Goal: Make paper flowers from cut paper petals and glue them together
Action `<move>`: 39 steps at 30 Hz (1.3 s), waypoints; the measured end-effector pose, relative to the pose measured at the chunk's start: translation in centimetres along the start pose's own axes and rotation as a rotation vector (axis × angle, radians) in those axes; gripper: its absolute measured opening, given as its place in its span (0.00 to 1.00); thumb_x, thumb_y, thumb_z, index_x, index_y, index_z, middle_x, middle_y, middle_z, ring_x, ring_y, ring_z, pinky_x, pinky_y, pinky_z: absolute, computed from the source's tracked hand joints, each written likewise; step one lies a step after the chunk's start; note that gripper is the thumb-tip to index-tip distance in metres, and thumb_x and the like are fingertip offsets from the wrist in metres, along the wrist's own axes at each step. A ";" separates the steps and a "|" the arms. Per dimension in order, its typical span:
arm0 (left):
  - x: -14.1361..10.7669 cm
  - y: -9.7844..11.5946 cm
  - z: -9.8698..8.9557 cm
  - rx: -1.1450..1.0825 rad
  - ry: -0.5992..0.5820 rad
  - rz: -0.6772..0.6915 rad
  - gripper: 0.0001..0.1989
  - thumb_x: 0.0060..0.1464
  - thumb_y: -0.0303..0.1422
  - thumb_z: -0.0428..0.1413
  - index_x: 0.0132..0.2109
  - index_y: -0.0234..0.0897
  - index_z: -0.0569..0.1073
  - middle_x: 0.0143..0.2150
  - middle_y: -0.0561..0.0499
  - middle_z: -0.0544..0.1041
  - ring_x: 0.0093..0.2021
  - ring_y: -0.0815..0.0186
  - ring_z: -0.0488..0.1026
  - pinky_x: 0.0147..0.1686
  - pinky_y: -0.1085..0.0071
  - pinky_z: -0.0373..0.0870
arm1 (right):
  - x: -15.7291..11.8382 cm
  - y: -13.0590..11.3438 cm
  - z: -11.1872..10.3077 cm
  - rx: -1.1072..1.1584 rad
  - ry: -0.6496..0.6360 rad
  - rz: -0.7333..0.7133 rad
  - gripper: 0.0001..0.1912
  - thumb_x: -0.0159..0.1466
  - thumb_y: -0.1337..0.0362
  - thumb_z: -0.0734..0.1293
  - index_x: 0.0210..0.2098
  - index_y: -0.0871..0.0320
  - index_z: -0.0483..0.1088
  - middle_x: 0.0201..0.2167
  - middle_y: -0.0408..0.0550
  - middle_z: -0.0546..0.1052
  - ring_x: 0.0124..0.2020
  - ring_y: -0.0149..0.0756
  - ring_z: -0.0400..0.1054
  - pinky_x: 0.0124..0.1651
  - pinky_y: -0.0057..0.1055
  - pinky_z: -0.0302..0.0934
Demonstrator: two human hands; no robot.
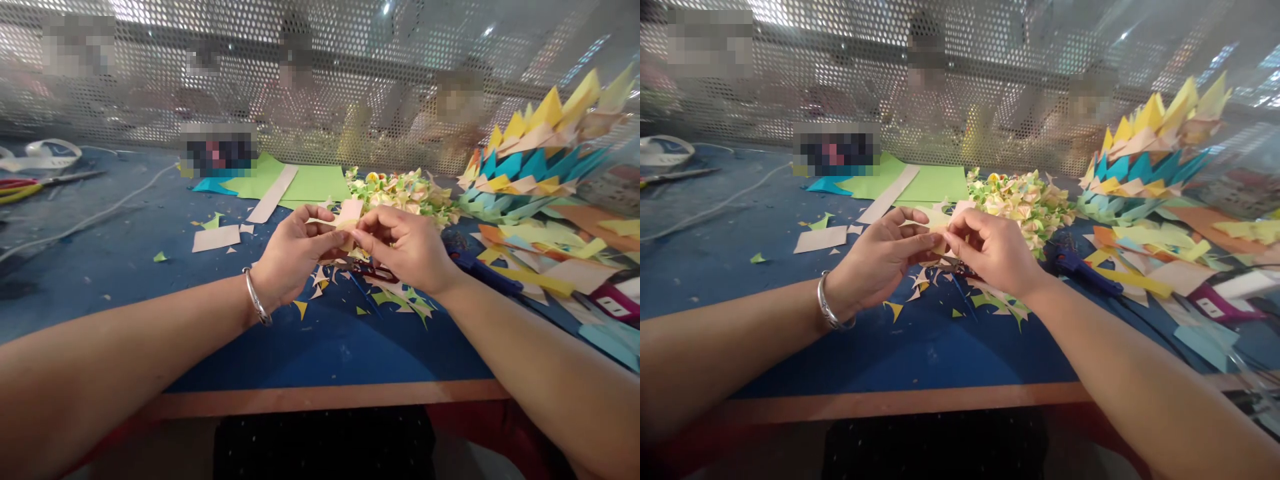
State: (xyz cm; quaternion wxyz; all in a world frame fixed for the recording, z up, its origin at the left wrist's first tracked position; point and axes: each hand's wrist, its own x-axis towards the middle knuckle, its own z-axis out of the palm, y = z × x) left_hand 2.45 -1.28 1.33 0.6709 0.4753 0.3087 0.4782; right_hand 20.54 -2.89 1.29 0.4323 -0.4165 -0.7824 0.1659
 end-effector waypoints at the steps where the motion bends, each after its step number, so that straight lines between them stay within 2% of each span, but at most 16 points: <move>1: 0.0 0.0 0.0 -0.015 0.008 -0.015 0.13 0.53 0.20 0.60 0.39 0.37 0.64 0.27 0.55 0.77 0.28 0.71 0.76 0.35 0.71 0.73 | 0.0 0.0 0.1 -0.013 0.005 -0.003 0.08 0.66 0.61 0.68 0.32 0.58 0.70 0.23 0.39 0.70 0.19 0.23 0.61 0.21 0.23 0.55; 7: -0.3 0.2 0.0 -0.083 0.028 -0.131 0.12 0.53 0.21 0.59 0.37 0.37 0.64 0.29 0.54 0.77 0.28 0.72 0.76 0.35 0.71 0.73 | -0.1 0.1 0.3 -0.052 0.005 -0.017 0.07 0.67 0.62 0.67 0.33 0.59 0.71 0.26 0.41 0.72 0.21 0.23 0.63 0.24 0.23 0.57; 13: -0.5 0.5 0.3 -0.113 0.065 -0.177 0.11 0.56 0.18 0.57 0.37 0.37 0.64 0.27 0.54 0.77 0.27 0.72 0.75 0.34 0.72 0.73 | -0.1 -0.1 0.4 -0.071 0.015 -0.010 0.09 0.67 0.62 0.67 0.32 0.60 0.70 0.24 0.40 0.70 0.20 0.22 0.61 0.23 0.23 0.55; 20: -1.0 0.8 0.6 -0.163 0.089 -0.207 0.12 0.55 0.16 0.56 0.37 0.37 0.63 0.27 0.53 0.78 0.27 0.73 0.76 0.35 0.74 0.74 | -0.1 -0.2 0.4 -0.086 0.018 -0.016 0.10 0.67 0.59 0.67 0.33 0.60 0.71 0.27 0.43 0.74 0.22 0.24 0.64 0.25 0.24 0.58; 25: -0.9 0.8 0.6 -0.133 0.114 -0.179 0.13 0.55 0.17 0.57 0.37 0.37 0.63 0.25 0.56 0.76 0.25 0.73 0.75 0.33 0.76 0.72 | -0.1 -0.4 0.3 -0.175 0.037 -0.094 0.09 0.67 0.62 0.67 0.32 0.59 0.71 0.23 0.39 0.70 0.20 0.23 0.59 0.23 0.24 0.54; 28: -0.6 0.5 0.3 -0.096 0.107 -0.139 0.13 0.53 0.19 0.59 0.36 0.37 0.63 0.26 0.57 0.74 0.25 0.73 0.74 0.33 0.74 0.72 | 0.0 -0.4 0.2 -0.235 0.031 -0.136 0.07 0.67 0.63 0.67 0.33 0.59 0.71 0.24 0.40 0.71 0.21 0.24 0.61 0.25 0.25 0.56; 31: -0.2 0.1 -0.2 -0.030 0.077 -0.063 0.13 0.51 0.22 0.60 0.35 0.37 0.63 0.25 0.58 0.71 0.25 0.74 0.72 0.33 0.74 0.71 | 0.1 -0.4 0.1 -0.236 -0.008 -0.151 0.06 0.66 0.63 0.67 0.35 0.59 0.72 0.27 0.42 0.74 0.21 0.24 0.63 0.25 0.24 0.58; 35: 0.4 -0.3 -0.8 0.082 0.022 0.056 0.11 0.49 0.23 0.60 0.34 0.37 0.64 0.25 0.60 0.68 0.24 0.75 0.69 0.30 0.73 0.69 | 0.2 -0.3 -0.2 -0.214 -0.044 -0.138 0.09 0.67 0.60 0.67 0.37 0.61 0.73 0.29 0.44 0.75 0.22 0.23 0.64 0.26 0.24 0.59; 39: 0.8 -0.4 -1.2 0.190 -0.021 0.103 0.11 0.48 0.24 0.61 0.32 0.38 0.64 0.27 0.59 0.67 0.25 0.74 0.69 0.30 0.72 0.68 | 0.3 -0.3 -0.3 -0.190 -0.049 -0.131 0.10 0.68 0.60 0.66 0.35 0.60 0.73 0.28 0.44 0.74 0.24 0.24 0.65 0.27 0.24 0.59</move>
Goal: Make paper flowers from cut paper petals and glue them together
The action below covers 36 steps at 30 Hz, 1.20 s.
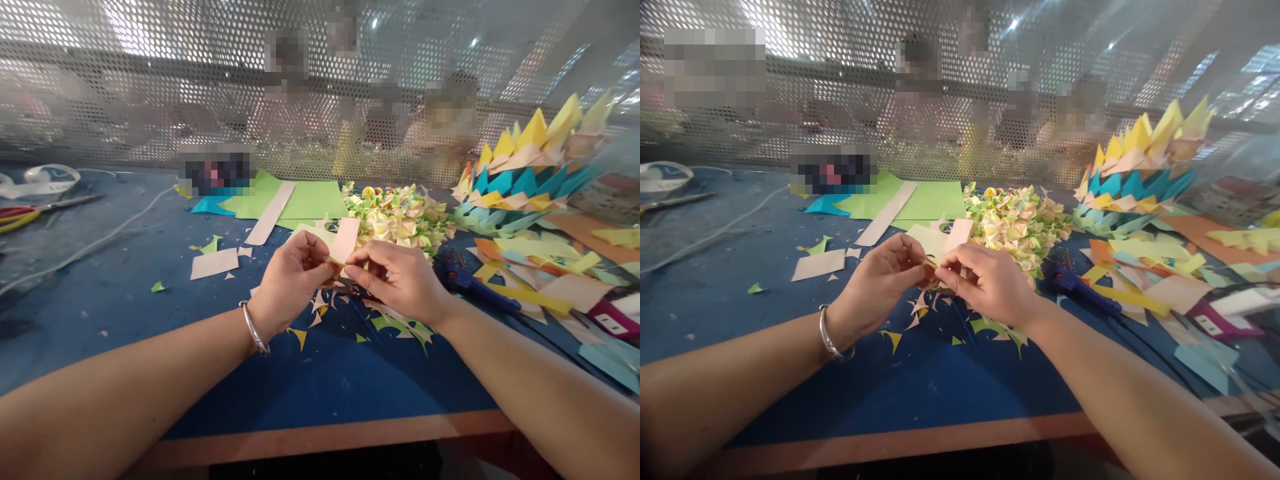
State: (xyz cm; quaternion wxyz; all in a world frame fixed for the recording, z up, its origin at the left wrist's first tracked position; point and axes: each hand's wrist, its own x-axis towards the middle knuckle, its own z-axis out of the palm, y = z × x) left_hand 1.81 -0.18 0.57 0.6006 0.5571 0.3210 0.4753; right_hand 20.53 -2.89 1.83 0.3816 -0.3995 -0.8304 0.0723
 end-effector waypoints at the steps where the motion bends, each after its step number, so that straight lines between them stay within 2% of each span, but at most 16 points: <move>1: 0.0 0.0 0.0 0.033 -0.017 0.009 0.11 0.48 0.25 0.61 0.32 0.38 0.64 0.27 0.58 0.67 0.26 0.74 0.68 0.30 0.72 0.67 | 0.0 0.0 0.0 0.009 -0.003 0.006 0.10 0.68 0.61 0.65 0.34 0.59 0.73 0.27 0.43 0.74 0.24 0.25 0.65 0.27 0.25 0.59; 5: 0.1 0.1 -0.1 0.133 -0.062 0.057 0.11 0.50 0.27 0.62 0.33 0.39 0.65 0.28 0.57 0.68 0.27 0.72 0.66 0.28 0.71 0.63 | 0.1 0.1 0.0 0.074 -0.020 0.070 0.11 0.69 0.60 0.65 0.32 0.58 0.72 0.25 0.43 0.73 0.24 0.26 0.65 0.27 0.26 0.59; 9: 0.2 0.2 -0.2 0.141 -0.080 0.094 0.11 0.51 0.29 0.62 0.33 0.39 0.65 0.28 0.57 0.67 0.28 0.72 0.66 0.29 0.71 0.63 | 0.0 0.1 -0.2 0.193 -0.037 0.200 0.11 0.69 0.59 0.65 0.33 0.58 0.72 0.23 0.41 0.71 0.19 0.23 0.62 0.23 0.25 0.57; 13: 0.4 0.1 -0.3 0.163 -0.112 0.117 0.11 0.53 0.29 0.61 0.34 0.40 0.65 0.29 0.57 0.65 0.28 0.72 0.64 0.29 0.71 0.63 | -0.1 0.2 -0.3 0.360 -0.059 0.319 0.12 0.69 0.56 0.66 0.33 0.57 0.71 0.17 0.36 0.67 0.13 0.21 0.58 0.16 0.22 0.53; 18: 0.6 -0.1 -0.6 0.210 -0.168 0.119 0.09 0.56 0.31 0.60 0.38 0.41 0.65 0.29 0.56 0.67 0.29 0.70 0.65 0.30 0.69 0.62 | -0.1 0.6 -0.4 0.492 -0.069 0.423 0.14 0.68 0.54 0.67 0.32 0.58 0.71 0.15 0.36 0.67 0.12 0.21 0.58 0.14 0.20 0.53; 23: 0.7 -0.2 -0.7 0.200 -0.187 0.126 0.08 0.57 0.32 0.60 0.39 0.41 0.66 0.29 0.55 0.68 0.29 0.70 0.66 0.31 0.69 0.62 | 0.0 0.7 -0.4 0.529 -0.101 0.453 0.14 0.67 0.54 0.68 0.32 0.58 0.71 0.15 0.36 0.68 0.12 0.21 0.59 0.14 0.19 0.53; 28: 0.8 -0.1 -0.8 0.187 -0.198 0.086 0.07 0.55 0.31 0.59 0.38 0.40 0.67 0.28 0.54 0.69 0.29 0.68 0.67 0.31 0.68 0.62 | 0.0 0.4 -0.3 0.518 -0.136 0.472 0.12 0.63 0.55 0.71 0.36 0.58 0.72 0.22 0.39 0.72 0.16 0.22 0.65 0.17 0.18 0.58; 33: 0.7 0.1 -0.6 0.129 -0.186 0.040 0.08 0.54 0.31 0.60 0.37 0.40 0.67 0.27 0.56 0.68 0.28 0.70 0.66 0.30 0.70 0.62 | 0.0 0.4 -0.2 0.512 -0.136 0.460 0.10 0.62 0.58 0.72 0.36 0.58 0.73 0.22 0.38 0.71 0.17 0.22 0.64 0.17 0.18 0.57; 36: 0.5 0.1 -0.4 0.074 -0.166 0.017 0.09 0.53 0.30 0.61 0.36 0.39 0.67 0.28 0.56 0.69 0.28 0.70 0.66 0.31 0.70 0.62 | -0.1 0.4 -0.2 0.495 -0.147 0.459 0.12 0.64 0.55 0.71 0.36 0.58 0.73 0.22 0.38 0.71 0.18 0.22 0.64 0.18 0.18 0.57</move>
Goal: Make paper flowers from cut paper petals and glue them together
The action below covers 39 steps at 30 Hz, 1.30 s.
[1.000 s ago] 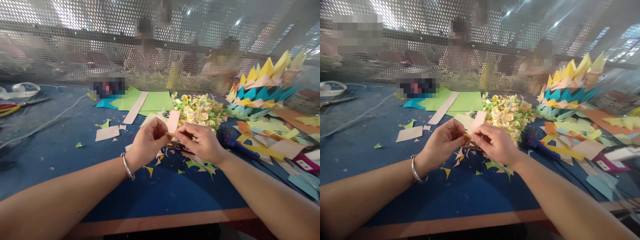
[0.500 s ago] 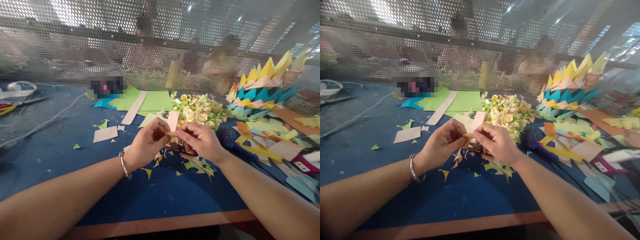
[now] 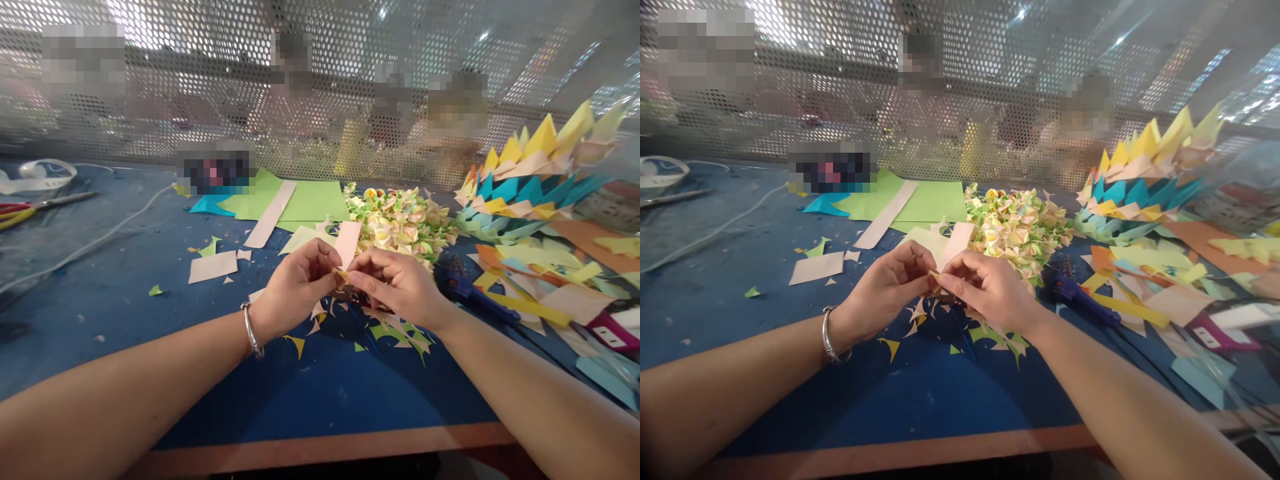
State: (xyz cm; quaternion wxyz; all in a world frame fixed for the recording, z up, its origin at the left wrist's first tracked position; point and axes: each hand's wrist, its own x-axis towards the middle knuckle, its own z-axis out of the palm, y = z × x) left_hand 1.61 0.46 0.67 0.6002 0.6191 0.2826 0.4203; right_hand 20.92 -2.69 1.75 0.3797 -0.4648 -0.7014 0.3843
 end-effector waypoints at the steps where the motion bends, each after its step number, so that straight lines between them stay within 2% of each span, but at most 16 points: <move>1: 0.0 0.0 0.1 -0.016 0.004 -0.009 0.09 0.53 0.30 0.61 0.37 0.39 0.67 0.28 0.56 0.69 0.28 0.71 0.66 0.31 0.70 0.62 | 0.0 0.0 0.0 -0.004 0.001 0.004 0.13 0.64 0.54 0.70 0.36 0.58 0.73 0.22 0.39 0.71 0.18 0.22 0.64 0.18 0.18 0.57; 4: -0.1 0.0 0.2 -0.051 0.011 -0.031 0.09 0.52 0.29 0.61 0.37 0.39 0.66 0.27 0.56 0.68 0.28 0.71 0.65 0.31 0.71 0.63 | 0.1 0.0 0.1 -0.010 0.003 0.011 0.15 0.64 0.51 0.69 0.35 0.58 0.73 0.22 0.39 0.71 0.18 0.22 0.64 0.18 0.19 0.58; 10: -0.1 0.1 0.4 -0.053 0.015 -0.027 0.10 0.52 0.27 0.61 0.37 0.39 0.66 0.27 0.57 0.69 0.28 0.71 0.67 0.31 0.72 0.63 | 0.0 -0.2 0.1 -0.091 0.027 -0.070 0.12 0.66 0.55 0.68 0.34 0.58 0.72 0.22 0.39 0.71 0.18 0.23 0.64 0.19 0.21 0.57; 17: -0.3 0.1 0.7 -0.049 -0.025 0.026 0.09 0.54 0.29 0.61 0.37 0.40 0.66 0.27 0.57 0.69 0.28 0.71 0.67 0.32 0.71 0.64 | -0.1 -0.2 0.3 -0.268 0.117 -0.169 0.13 0.66 0.54 0.67 0.33 0.58 0.72 0.21 0.41 0.71 0.19 0.24 0.62 0.21 0.23 0.55; 23: -0.6 0.1 0.8 0.043 -0.009 0.094 0.09 0.56 0.29 0.60 0.40 0.41 0.66 0.28 0.57 0.70 0.28 0.70 0.67 0.30 0.70 0.63 | -0.2 0.0 0.0 -0.285 0.122 -0.145 0.15 0.66 0.52 0.67 0.35 0.59 0.73 0.22 0.42 0.72 0.19 0.25 0.63 0.22 0.24 0.55; 26: -0.8 0.1 0.8 0.133 -0.013 0.136 0.06 0.58 0.29 0.59 0.39 0.41 0.68 0.29 0.55 0.71 0.29 0.69 0.67 0.32 0.70 0.64 | -0.2 0.0 -0.1 -0.262 0.119 -0.168 0.13 0.66 0.54 0.67 0.35 0.59 0.73 0.24 0.42 0.73 0.21 0.25 0.64 0.23 0.24 0.57; 30: -0.6 0.0 0.5 0.148 -0.017 0.111 0.03 0.58 0.29 0.58 0.36 0.40 0.70 0.29 0.54 0.71 0.29 0.70 0.67 0.32 0.69 0.64 | -0.2 -0.1 -0.2 -0.203 0.114 -0.175 0.10 0.66 0.57 0.68 0.35 0.58 0.72 0.24 0.40 0.73 0.20 0.23 0.64 0.21 0.23 0.57; 34: 0.1 -0.4 0.2 0.030 0.062 0.065 0.06 0.53 0.28 0.61 0.35 0.38 0.70 0.29 0.55 0.70 0.28 0.72 0.68 0.30 0.71 0.65 | 0.1 0.0 -1.3 -0.202 0.171 -0.172 0.11 0.65 0.56 0.69 0.35 0.59 0.72 0.26 0.42 0.73 0.22 0.25 0.65 0.24 0.24 0.62; 39: 0.8 -1.1 -0.3 -0.044 0.155 0.043 0.08 0.50 0.24 0.61 0.34 0.37 0.69 0.29 0.56 0.69 0.28 0.74 0.67 0.29 0.72 0.66 | 0.4 0.0 -3.9 -0.372 0.224 -0.062 0.13 0.65 0.55 0.67 0.32 0.58 0.71 0.23 0.41 0.71 0.18 0.26 0.65 0.22 0.26 0.59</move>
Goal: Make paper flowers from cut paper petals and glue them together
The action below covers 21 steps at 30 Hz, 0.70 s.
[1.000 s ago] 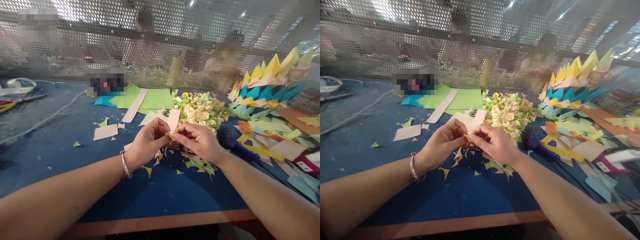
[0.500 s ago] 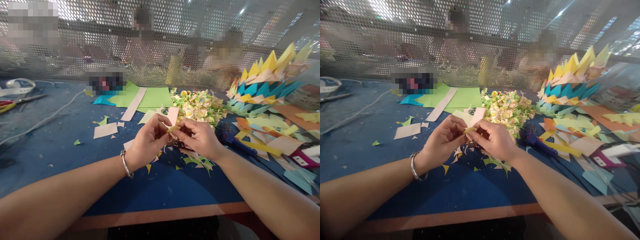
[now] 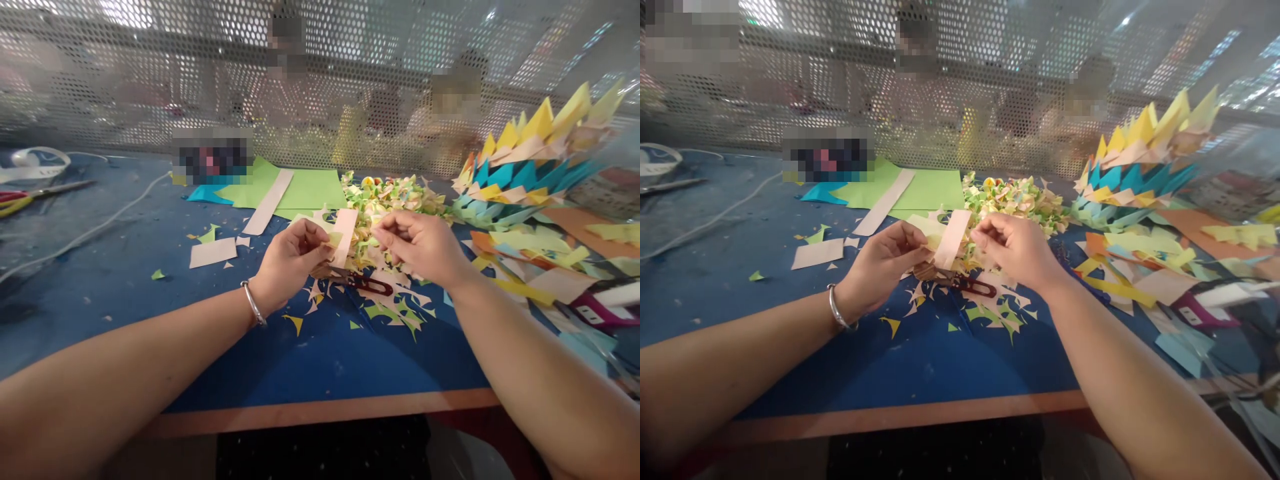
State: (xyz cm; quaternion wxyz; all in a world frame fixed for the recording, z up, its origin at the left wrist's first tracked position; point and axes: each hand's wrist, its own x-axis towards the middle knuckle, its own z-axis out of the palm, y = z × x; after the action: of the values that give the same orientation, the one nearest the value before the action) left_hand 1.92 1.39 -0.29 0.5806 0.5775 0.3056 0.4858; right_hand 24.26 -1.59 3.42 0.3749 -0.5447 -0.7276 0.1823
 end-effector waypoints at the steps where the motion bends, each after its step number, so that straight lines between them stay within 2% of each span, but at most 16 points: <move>1: 0.1 -0.1 -0.1 -0.003 0.008 0.002 0.08 0.50 0.24 0.61 0.34 0.37 0.69 0.29 0.56 0.69 0.28 0.74 0.67 0.29 0.73 0.66 | 0.1 0.1 -0.5 -0.051 -0.010 0.026 0.13 0.65 0.54 0.67 0.32 0.58 0.71 0.23 0.41 0.71 0.18 0.27 0.65 0.22 0.27 0.60; 6: 0.2 -0.4 -0.1 0.033 0.023 0.025 0.08 0.49 0.25 0.61 0.34 0.37 0.69 0.30 0.56 0.70 0.28 0.75 0.66 0.28 0.73 0.65 | -0.4 0.4 -3.3 -0.315 -0.130 0.125 0.12 0.63 0.53 0.67 0.32 0.56 0.73 0.26 0.46 0.76 0.23 0.33 0.69 0.28 0.32 0.61; 9: 0.1 -0.3 -0.1 0.047 0.016 0.040 0.08 0.50 0.26 0.61 0.34 0.37 0.69 0.29 0.56 0.69 0.27 0.75 0.67 0.28 0.73 0.66 | -1.9 0.9 -5.0 -0.541 -0.073 0.169 0.11 0.63 0.53 0.67 0.32 0.53 0.74 0.28 0.46 0.78 0.27 0.38 0.71 0.31 0.35 0.61; 14: 0.0 -0.2 0.0 0.075 -0.003 0.057 0.08 0.50 0.26 0.60 0.34 0.37 0.68 0.29 0.56 0.69 0.27 0.73 0.69 0.29 0.71 0.69 | -5.7 2.9 -7.3 -0.695 -0.084 0.266 0.11 0.62 0.52 0.67 0.36 0.52 0.74 0.29 0.45 0.78 0.28 0.40 0.73 0.32 0.36 0.63; 17: -0.1 -0.1 0.0 0.087 -0.009 0.050 0.07 0.50 0.26 0.60 0.34 0.37 0.68 0.29 0.55 0.70 0.27 0.73 0.69 0.29 0.71 0.69 | -7.6 4.4 -7.9 -0.753 -0.076 0.244 0.12 0.64 0.52 0.65 0.39 0.53 0.73 0.39 0.50 0.79 0.38 0.44 0.75 0.38 0.38 0.66; 21: -0.1 -0.2 0.0 0.090 -0.022 0.055 0.07 0.51 0.25 0.60 0.34 0.37 0.68 0.28 0.55 0.70 0.27 0.73 0.69 0.28 0.71 0.69 | -9.1 6.6 -8.1 -0.832 -0.046 0.197 0.16 0.61 0.51 0.63 0.44 0.54 0.70 0.48 0.54 0.77 0.45 0.50 0.75 0.49 0.46 0.66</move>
State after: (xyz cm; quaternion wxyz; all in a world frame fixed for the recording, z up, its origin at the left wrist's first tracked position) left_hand 1.96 1.33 -0.45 0.5440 0.6164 0.3048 0.4809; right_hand 35.80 -8.99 1.10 0.0877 -0.7124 -0.6917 -0.0799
